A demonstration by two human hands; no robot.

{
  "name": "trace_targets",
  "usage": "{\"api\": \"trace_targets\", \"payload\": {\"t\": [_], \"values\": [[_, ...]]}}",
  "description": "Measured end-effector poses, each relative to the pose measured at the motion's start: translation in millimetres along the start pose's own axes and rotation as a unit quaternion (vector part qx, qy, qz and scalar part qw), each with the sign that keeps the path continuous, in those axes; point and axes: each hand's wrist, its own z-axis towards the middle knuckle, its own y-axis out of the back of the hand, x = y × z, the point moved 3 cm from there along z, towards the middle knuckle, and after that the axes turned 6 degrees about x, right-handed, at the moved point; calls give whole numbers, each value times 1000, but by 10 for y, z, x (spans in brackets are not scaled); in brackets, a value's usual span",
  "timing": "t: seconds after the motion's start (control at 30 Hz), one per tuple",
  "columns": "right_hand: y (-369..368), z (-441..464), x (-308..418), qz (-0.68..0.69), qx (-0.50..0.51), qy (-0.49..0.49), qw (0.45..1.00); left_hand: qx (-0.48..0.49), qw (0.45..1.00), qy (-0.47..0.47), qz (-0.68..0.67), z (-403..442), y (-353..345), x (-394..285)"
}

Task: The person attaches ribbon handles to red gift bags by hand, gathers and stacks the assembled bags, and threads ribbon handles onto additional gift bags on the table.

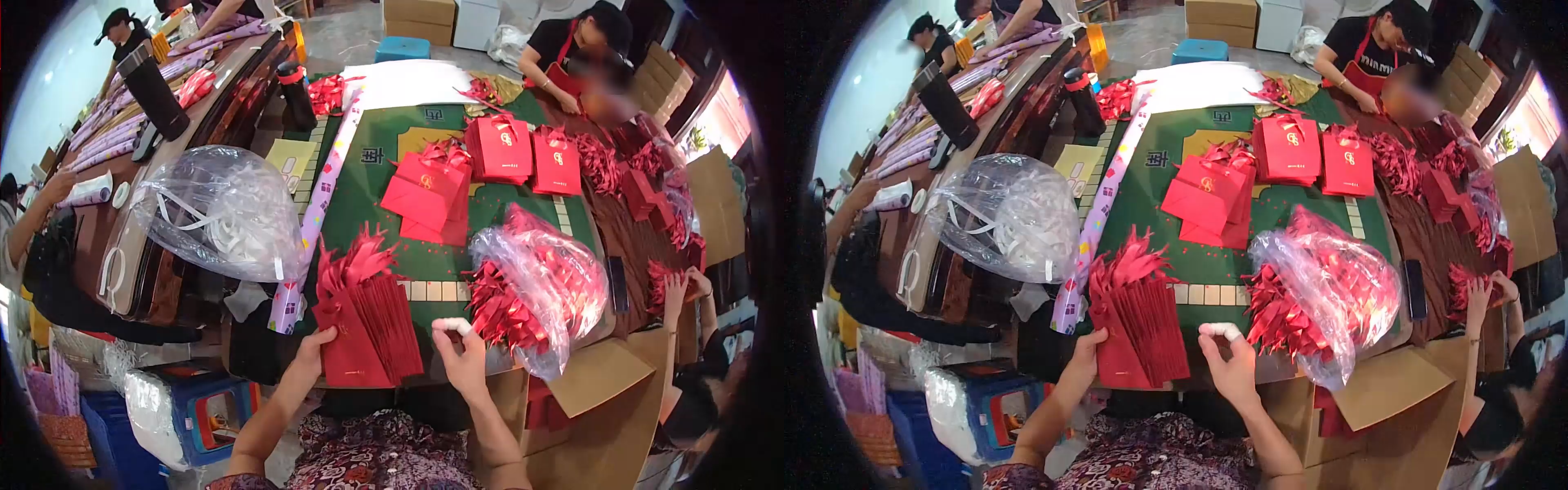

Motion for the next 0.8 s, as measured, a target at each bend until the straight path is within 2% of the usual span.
{"api": "trace_targets", "payload": {"t": [0.03,0.07,0.13,0.17,0.27,0.3,0.4,0.43,0.5,0.57,0.67,0.7,0.77,0.8], "values": [[-8,20,-37,34,27,-43,998,15,1000,-20,0,10,44,-1],[-10,25,-59,37,24,-47,998,12,1000,-15,3,24,100,5],[-62,57,-96,86,80,-61,991,120,992,-18,-36,41,101,-9],[-64,80,-91,90,78,-64,991,117,992,-15,-34,42,132,6],[-107,165,-174,159,179,-102,966,110,993,-27,-37,64,155,19],[-106,195,-146,161,177,-104,965,123,991,-22,-36,85,159,26],[-153,348,155,162,272,-134,939,117,993,-4,-28,101,98,33],[-175,381,171,165,271,-135,939,98,995,3,-20,95,69,20],[-232,442,270,29,276,-11,961,106,994,-4,4,109,-12,-23],[-315,476,377,41,281,-25,958,116,993,-11,28,107,-124,-73],[-391,503,336,-43,221,-28,974,72,992,-32,100,64,-367,-194],[-417,515,246,-43,221,-26,974,73,985,-46,153,59,-428,-232],[-459,550,20,82,169,-66,980,72,974,-68,204,24,-573,-277],[-480,549,-49,100,139,-61,983,94,962,-71,245,16,-686,-295]]}}
